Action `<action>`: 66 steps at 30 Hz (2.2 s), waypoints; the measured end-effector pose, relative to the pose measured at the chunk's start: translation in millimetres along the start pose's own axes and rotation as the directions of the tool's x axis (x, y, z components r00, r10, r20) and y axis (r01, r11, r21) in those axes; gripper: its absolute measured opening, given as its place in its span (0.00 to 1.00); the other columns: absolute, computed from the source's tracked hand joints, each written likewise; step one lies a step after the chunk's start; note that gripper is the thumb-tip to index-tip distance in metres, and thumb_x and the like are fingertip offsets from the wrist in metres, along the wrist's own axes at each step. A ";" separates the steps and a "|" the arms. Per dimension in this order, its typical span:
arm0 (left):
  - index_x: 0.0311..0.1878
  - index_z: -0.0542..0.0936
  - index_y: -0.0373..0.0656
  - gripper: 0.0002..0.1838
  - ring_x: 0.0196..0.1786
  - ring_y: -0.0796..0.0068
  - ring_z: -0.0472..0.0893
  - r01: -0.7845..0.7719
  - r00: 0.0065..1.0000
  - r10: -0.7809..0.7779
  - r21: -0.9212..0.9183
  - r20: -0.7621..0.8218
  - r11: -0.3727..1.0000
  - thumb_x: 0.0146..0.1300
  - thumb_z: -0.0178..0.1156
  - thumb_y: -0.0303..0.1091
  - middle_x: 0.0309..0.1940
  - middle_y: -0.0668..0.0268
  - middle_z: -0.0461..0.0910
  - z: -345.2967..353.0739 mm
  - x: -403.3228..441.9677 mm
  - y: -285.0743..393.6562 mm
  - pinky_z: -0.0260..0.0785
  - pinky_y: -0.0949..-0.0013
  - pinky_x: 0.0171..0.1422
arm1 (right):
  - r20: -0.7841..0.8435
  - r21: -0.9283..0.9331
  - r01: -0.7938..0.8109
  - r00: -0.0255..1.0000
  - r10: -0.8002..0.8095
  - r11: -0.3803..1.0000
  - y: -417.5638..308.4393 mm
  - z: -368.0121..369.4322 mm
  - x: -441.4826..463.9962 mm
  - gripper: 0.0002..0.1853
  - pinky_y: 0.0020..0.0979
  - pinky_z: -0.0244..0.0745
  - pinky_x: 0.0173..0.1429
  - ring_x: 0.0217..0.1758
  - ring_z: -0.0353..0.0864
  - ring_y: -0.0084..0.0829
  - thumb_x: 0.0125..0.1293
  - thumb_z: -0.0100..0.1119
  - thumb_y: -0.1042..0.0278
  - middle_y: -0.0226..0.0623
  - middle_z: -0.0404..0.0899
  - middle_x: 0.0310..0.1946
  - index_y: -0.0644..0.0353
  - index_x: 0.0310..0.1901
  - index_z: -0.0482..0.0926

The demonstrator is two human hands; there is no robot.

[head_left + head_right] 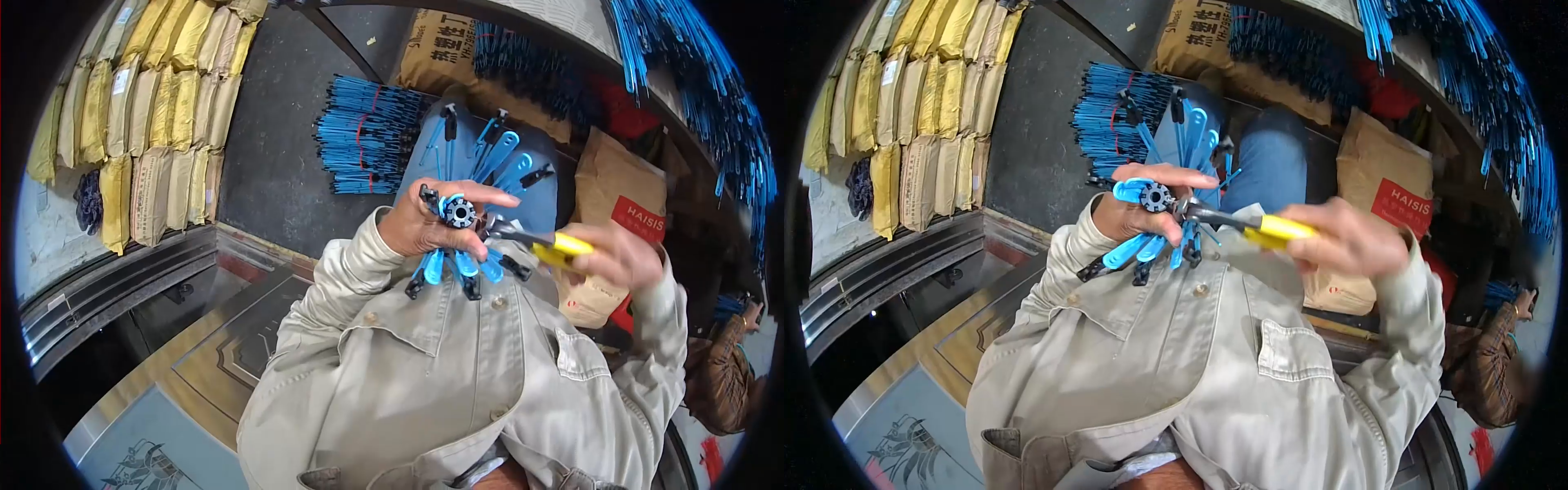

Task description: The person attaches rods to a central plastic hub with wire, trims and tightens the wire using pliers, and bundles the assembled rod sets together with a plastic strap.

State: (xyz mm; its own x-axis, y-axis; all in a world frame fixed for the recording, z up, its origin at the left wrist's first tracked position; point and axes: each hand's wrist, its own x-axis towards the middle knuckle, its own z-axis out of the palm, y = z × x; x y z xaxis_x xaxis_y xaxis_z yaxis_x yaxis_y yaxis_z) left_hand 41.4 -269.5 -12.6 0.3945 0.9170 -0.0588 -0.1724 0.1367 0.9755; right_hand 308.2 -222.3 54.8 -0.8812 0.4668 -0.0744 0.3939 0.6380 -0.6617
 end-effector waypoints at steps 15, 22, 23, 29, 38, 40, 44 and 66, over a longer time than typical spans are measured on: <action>0.47 0.77 0.40 0.23 0.37 0.81 0.75 -0.316 0.929 0.347 0.213 -0.131 0.925 0.47 0.72 0.35 0.41 0.66 0.78 12.2 0.1 -15.7 0.68 0.74 0.42 | -0.154 -0.408 -0.072 0.988 0.009 0.910 14.5 28.6 7.1 0.21 0.33 0.70 0.36 0.37 0.74 0.38 0.49 0.66 0.64 0.40 0.72 0.41 0.53 0.47 0.76; 0.48 0.74 0.38 0.23 0.34 0.81 0.76 -0.223 0.934 0.276 0.231 -0.228 0.947 0.50 0.70 0.34 0.38 0.67 0.77 17.3 -5.7 -10.6 0.68 0.77 0.39 | -0.201 -0.387 -0.042 0.979 -0.040 0.921 21.0 27.7 19.0 0.19 0.34 0.69 0.36 0.34 0.73 0.38 0.44 0.64 0.66 0.39 0.70 0.38 0.57 0.41 0.76; 0.48 0.74 0.38 0.23 0.34 0.81 0.76 -0.223 0.933 0.275 0.231 -0.230 0.947 0.50 0.70 0.34 0.38 0.67 0.77 18.6 -5.6 -11.4 0.68 0.77 0.39 | -0.199 -0.387 -0.040 0.979 -0.041 0.921 23.5 27.1 19.2 0.19 0.34 0.69 0.36 0.34 0.73 0.38 0.44 0.64 0.66 0.39 0.70 0.38 0.57 0.41 0.76; 0.48 0.74 0.39 0.21 0.35 0.82 0.77 -0.204 0.934 0.245 0.175 -0.260 0.963 0.51 0.69 0.33 0.35 0.68 0.77 23.9 1.3 -10.0 0.68 0.77 0.40 | -0.082 -0.499 0.015 0.995 -0.065 0.866 35.5 9.2 16.7 0.14 0.35 0.69 0.33 0.33 0.73 0.39 0.44 0.64 0.66 0.41 0.68 0.33 0.59 0.32 0.73; 0.43 0.77 0.40 0.22 0.35 0.79 0.76 -0.269 0.957 0.284 0.185 -0.060 0.945 0.45 0.73 0.36 0.31 0.67 0.76 12.9 3.3 -9.2 0.67 0.75 0.39 | 0.386 0.179 -0.122 0.922 0.045 0.976 17.0 -50.6 24.6 0.12 0.33 0.69 0.26 0.21 0.77 0.34 0.59 0.61 0.62 0.38 0.75 0.24 0.62 0.33 0.71; 0.42 0.77 0.39 0.22 0.34 0.79 0.75 -0.234 0.969 0.245 0.181 -0.036 0.955 0.45 0.73 0.36 0.30 0.67 0.75 12.9 2.7 -6.0 0.66 0.75 0.38 | 0.439 0.219 -0.213 0.893 0.099 0.952 12.4 -62.6 29.0 0.13 0.32 0.70 0.25 0.20 0.78 0.33 0.61 0.59 0.61 0.37 0.76 0.22 0.62 0.34 0.71; 0.40 0.76 0.39 0.22 0.32 0.78 0.73 -0.147 0.989 0.150 0.200 0.000 0.969 0.45 0.73 0.37 0.28 0.69 0.74 13.7 1.6 -2.4 0.65 0.74 0.36 | 0.548 0.248 -0.380 0.813 0.194 0.891 7.0 -67.6 35.7 0.15 0.29 0.70 0.22 0.18 0.79 0.30 0.64 0.56 0.57 0.35 0.77 0.20 0.63 0.36 0.70; 0.56 0.68 0.35 0.28 0.40 0.62 0.80 0.045 0.618 0.756 0.970 -0.216 0.240 0.58 0.61 0.44 0.42 0.55 0.79 -186.5 44.3 212.1 0.73 0.64 0.45 | -0.656 -0.528 -0.411 0.753 -0.050 0.743 98.5 -93.7 124.5 0.13 0.35 0.69 0.29 0.30 0.76 0.40 0.63 0.56 0.60 0.42 0.71 0.29 0.60 0.39 0.70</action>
State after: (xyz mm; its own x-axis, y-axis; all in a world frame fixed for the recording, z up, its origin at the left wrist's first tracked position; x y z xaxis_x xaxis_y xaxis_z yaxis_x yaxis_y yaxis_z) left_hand -146.0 -130.0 152.1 -0.0813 0.7514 0.6549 0.8518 -0.2888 0.4371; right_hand 261.8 -43.9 50.3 -0.5113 0.7218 0.4665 0.7932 0.6052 -0.0671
